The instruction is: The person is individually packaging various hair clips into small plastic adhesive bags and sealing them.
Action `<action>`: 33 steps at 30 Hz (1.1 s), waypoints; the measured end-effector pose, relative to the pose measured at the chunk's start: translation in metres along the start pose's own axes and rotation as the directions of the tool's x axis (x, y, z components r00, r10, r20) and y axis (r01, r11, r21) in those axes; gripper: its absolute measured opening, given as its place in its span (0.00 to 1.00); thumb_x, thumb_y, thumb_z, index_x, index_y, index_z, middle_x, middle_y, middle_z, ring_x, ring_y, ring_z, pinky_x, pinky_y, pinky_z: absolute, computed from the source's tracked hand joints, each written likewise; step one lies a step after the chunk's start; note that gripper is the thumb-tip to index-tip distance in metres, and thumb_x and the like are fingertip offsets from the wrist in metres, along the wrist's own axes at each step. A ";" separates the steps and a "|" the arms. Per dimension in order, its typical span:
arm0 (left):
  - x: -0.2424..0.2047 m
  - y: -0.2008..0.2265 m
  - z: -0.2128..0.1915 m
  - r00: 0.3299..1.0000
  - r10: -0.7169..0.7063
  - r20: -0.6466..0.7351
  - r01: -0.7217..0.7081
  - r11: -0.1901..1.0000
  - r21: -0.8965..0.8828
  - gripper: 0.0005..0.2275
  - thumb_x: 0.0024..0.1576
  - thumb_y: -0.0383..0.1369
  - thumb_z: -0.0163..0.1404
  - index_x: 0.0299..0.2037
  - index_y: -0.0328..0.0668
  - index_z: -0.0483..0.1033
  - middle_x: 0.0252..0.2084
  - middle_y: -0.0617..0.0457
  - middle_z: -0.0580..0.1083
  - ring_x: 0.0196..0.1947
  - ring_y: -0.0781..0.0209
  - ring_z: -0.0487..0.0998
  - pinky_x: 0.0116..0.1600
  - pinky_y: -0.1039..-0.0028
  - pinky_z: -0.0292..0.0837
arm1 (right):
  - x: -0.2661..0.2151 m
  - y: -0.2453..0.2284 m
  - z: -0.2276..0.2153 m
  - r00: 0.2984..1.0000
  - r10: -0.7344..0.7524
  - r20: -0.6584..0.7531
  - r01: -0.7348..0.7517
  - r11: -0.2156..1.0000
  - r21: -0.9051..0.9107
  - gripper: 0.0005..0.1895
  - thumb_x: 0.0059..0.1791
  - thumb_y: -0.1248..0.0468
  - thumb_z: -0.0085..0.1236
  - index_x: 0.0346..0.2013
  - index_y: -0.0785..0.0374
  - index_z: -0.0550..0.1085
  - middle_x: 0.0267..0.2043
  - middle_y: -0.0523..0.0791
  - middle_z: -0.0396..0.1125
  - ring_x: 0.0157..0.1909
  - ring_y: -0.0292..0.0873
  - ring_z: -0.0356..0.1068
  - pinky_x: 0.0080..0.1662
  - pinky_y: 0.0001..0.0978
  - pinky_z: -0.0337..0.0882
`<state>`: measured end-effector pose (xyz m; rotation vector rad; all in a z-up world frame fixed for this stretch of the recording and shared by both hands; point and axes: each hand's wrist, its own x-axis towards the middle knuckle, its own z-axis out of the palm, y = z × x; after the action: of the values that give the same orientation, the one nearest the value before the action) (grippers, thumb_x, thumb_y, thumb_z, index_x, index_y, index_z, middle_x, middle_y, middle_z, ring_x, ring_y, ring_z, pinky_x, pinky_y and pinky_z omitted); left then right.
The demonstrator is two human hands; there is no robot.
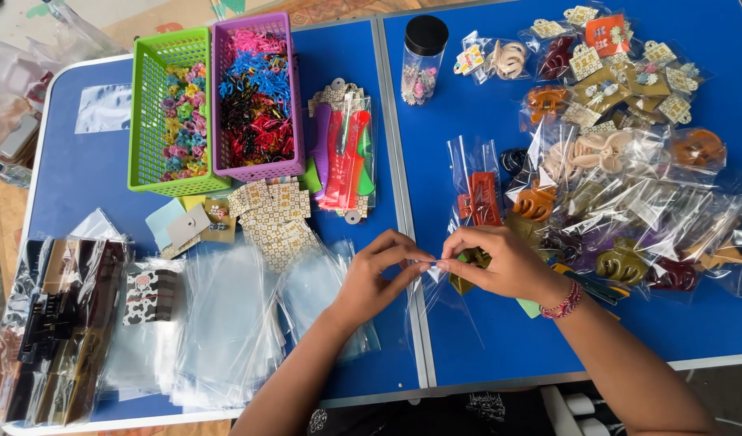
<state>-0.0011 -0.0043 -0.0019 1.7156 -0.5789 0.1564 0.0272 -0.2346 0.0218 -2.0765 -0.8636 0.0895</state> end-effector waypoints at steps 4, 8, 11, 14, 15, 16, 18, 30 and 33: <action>0.000 -0.002 0.001 0.999 0.025 0.022 -0.025 1.000 -0.017 0.04 0.58 0.26 0.58 0.42 0.45 0.83 0.38 0.49 0.77 0.36 0.52 0.78 0.39 0.66 0.75 | 0.000 -0.003 0.000 0.998 0.041 0.039 -0.043 0.998 0.054 0.02 0.50 0.63 0.61 0.35 0.56 0.77 0.28 0.43 0.79 0.30 0.44 0.80 0.37 0.35 0.78; -0.005 -0.004 0.006 0.996 -0.033 0.079 0.047 0.981 -0.187 0.04 0.62 0.26 0.54 0.44 0.44 0.81 0.40 0.48 0.78 0.37 0.53 0.75 0.39 0.68 0.70 | 0.002 -0.007 -0.002 0.996 0.044 0.075 -0.051 0.995 0.091 0.02 0.51 0.64 0.60 0.35 0.58 0.76 0.28 0.45 0.79 0.28 0.45 0.80 0.35 0.34 0.79; -0.005 -0.005 0.007 0.994 -0.047 0.098 0.069 0.970 -0.234 0.04 0.63 0.28 0.52 0.44 0.42 0.79 0.39 0.47 0.78 0.36 0.55 0.72 0.39 0.68 0.69 | 0.003 -0.011 -0.002 0.996 0.047 0.072 -0.053 0.996 0.076 0.02 0.51 0.63 0.60 0.35 0.57 0.76 0.29 0.45 0.80 0.27 0.45 0.79 0.33 0.34 0.78; -0.005 -0.010 0.005 0.993 -0.010 0.118 0.034 0.980 -0.196 0.03 0.64 0.28 0.51 0.44 0.41 0.77 0.38 0.44 0.76 0.35 0.51 0.72 0.39 0.67 0.68 | 0.003 -0.014 -0.002 0.997 0.042 0.070 -0.048 0.995 0.086 0.02 0.51 0.64 0.60 0.35 0.57 0.76 0.29 0.47 0.80 0.26 0.45 0.79 0.32 0.34 0.78; -0.004 -0.010 0.005 0.993 -0.010 0.119 0.034 0.980 -0.197 0.03 0.64 0.28 0.51 0.44 0.41 0.77 0.38 0.44 0.76 0.35 0.51 0.72 0.39 0.67 0.68 | 0.002 -0.013 -0.002 0.997 0.043 0.069 -0.049 0.995 0.086 0.02 0.51 0.64 0.60 0.35 0.57 0.76 0.29 0.47 0.80 0.26 0.45 0.79 0.32 0.34 0.78; -0.004 -0.010 0.005 0.994 0.013 0.113 0.005 0.988 -0.156 0.03 0.63 0.28 0.52 0.44 0.42 0.77 0.37 0.47 0.76 0.35 0.54 0.71 0.38 0.68 0.68 | 0.001 -0.012 -0.002 0.998 0.018 0.059 -0.025 0.994 0.108 0.02 0.50 0.64 0.60 0.35 0.58 0.76 0.32 0.48 0.80 0.27 0.46 0.79 0.32 0.33 0.79; -0.003 -0.009 0.004 0.994 0.035 0.107 -0.023 0.993 -0.114 0.02 0.63 0.29 0.52 0.43 0.44 0.77 0.37 0.50 0.76 0.34 0.56 0.70 0.38 0.69 0.67 | 0.002 -0.013 -0.003 0.999 -0.006 0.048 0.000 0.991 0.130 0.02 0.50 0.65 0.61 0.35 0.59 0.76 0.34 0.50 0.80 0.28 0.47 0.80 0.32 0.33 0.80; -0.005 -0.007 0.002 0.991 0.040 0.126 -0.013 0.978 -0.208 0.04 0.67 0.28 0.44 0.45 0.43 0.73 0.36 0.51 0.69 0.36 0.58 0.66 0.42 0.69 0.66 | -0.013 0.028 -0.008 0.956 0.198 -0.215 -0.062 0.856 0.512 0.11 0.54 0.64 0.50 0.49 0.63 0.73 0.45 0.50 0.71 0.42 0.45 0.69 0.44 0.36 0.74; -0.006 -0.007 0.005 0.988 0.047 0.146 -0.015 0.976 -0.215 0.04 0.67 0.28 0.44 0.46 0.43 0.73 0.37 0.52 0.68 0.36 0.59 0.66 0.44 0.69 0.66 | -0.015 0.032 -0.012 0.921 0.329 -0.209 -0.093 0.705 0.703 0.23 0.46 0.66 0.47 0.57 0.65 0.66 0.51 0.51 0.64 0.51 0.50 0.64 0.54 0.46 0.70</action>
<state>-0.0041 -0.0069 -0.0116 1.5174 -0.7082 -0.0141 0.0373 -0.2648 0.0020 -1.4112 -0.2960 0.1636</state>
